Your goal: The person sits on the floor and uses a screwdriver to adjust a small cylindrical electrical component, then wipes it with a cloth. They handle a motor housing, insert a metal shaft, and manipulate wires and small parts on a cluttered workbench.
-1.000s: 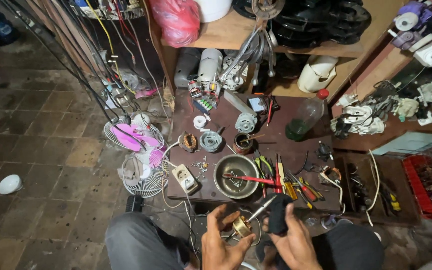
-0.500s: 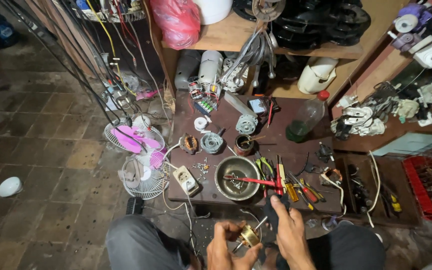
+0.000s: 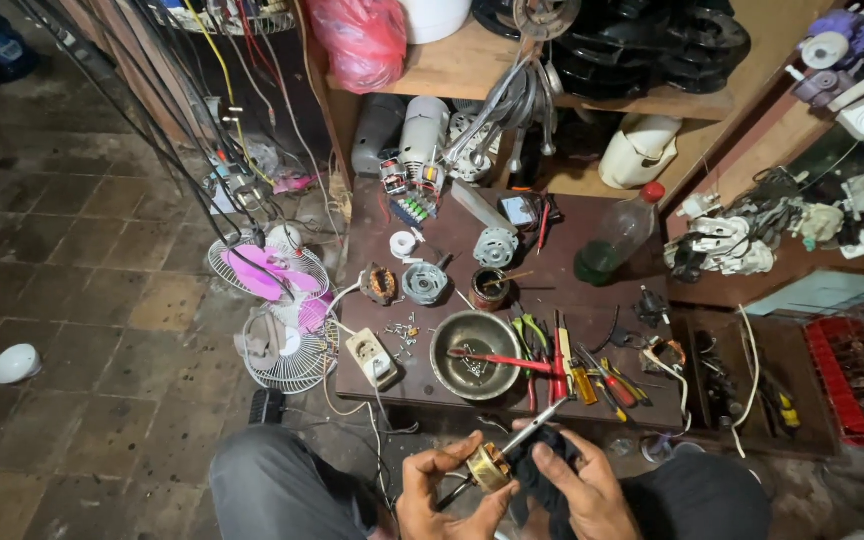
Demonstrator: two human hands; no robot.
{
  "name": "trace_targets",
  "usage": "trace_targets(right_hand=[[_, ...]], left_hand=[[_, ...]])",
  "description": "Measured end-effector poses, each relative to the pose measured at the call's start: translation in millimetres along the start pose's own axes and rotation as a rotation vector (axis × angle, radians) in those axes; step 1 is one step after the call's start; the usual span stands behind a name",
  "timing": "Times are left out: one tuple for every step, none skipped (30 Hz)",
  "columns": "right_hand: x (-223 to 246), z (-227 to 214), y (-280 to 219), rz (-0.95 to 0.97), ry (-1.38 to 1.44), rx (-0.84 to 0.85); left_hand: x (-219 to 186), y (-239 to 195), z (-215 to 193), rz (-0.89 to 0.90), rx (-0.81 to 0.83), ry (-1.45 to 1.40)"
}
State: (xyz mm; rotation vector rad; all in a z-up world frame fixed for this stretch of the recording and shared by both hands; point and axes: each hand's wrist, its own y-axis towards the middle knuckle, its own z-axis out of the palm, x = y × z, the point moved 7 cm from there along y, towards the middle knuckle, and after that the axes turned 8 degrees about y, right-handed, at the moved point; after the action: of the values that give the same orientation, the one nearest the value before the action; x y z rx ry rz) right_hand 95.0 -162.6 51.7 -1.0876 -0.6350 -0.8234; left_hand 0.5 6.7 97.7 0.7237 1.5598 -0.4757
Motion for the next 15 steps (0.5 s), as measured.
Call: trace_targets(right_hand=[[4, 8, -4, 0.000, 0.002, 0.000], [3, 12, -9, 0.070, 0.172, -0.057], [2, 17, -14, 0.140, 0.341, -0.112], [11, 23, -20, 0.140, 0.342, -0.110], [15, 32, -27, 0.212, 0.379, -0.105], [20, 40, -33, 0.283, 0.416, -0.098], [0, 24, -24, 0.283, 0.415, -0.097], [-10, 14, -12, 0.157, 0.362, 0.025], [-21, 5, -1, 0.034, 0.302, 0.150], [-32, -1, 7, 0.035, 0.303, 0.149], [-42, -12, 15, -0.006, 0.303, 0.087], [-51, -24, 22, -0.047, 0.305, 0.022], [-53, -26, 22, -0.047, 0.307, 0.018], [-48, -20, 24, -0.121, 0.168, 0.120], [-44, -14, 24, -0.193, 0.028, 0.222]], left_hand=[[-2, 1, 0, 0.000, 0.001, 0.001], [-3, 1, 0, -0.004, 0.001, -0.004], [-5, 2, 0, -0.009, 0.001, -0.010], [-1, 3, 0, -0.008, 0.000, -0.010], [1, 4, 3, 0.031, 0.025, -0.047], [2, 5, 5, 0.069, 0.050, -0.084], [9, 5, 5, 0.069, 0.049, -0.084], [15, 6, 9, 0.078, 0.088, -0.169], [21, 7, 12, 0.086, 0.128, -0.254], [21, 7, 12, 0.085, 0.129, -0.254], [25, 7, 16, 0.021, 0.165, -0.338], [29, 7, 20, -0.045, 0.202, -0.422], [38, 3, 21, -0.048, 0.207, -0.420], [52, 2, 23, -0.110, 0.205, -0.465], [66, 0, 25, -0.173, 0.204, -0.510]])
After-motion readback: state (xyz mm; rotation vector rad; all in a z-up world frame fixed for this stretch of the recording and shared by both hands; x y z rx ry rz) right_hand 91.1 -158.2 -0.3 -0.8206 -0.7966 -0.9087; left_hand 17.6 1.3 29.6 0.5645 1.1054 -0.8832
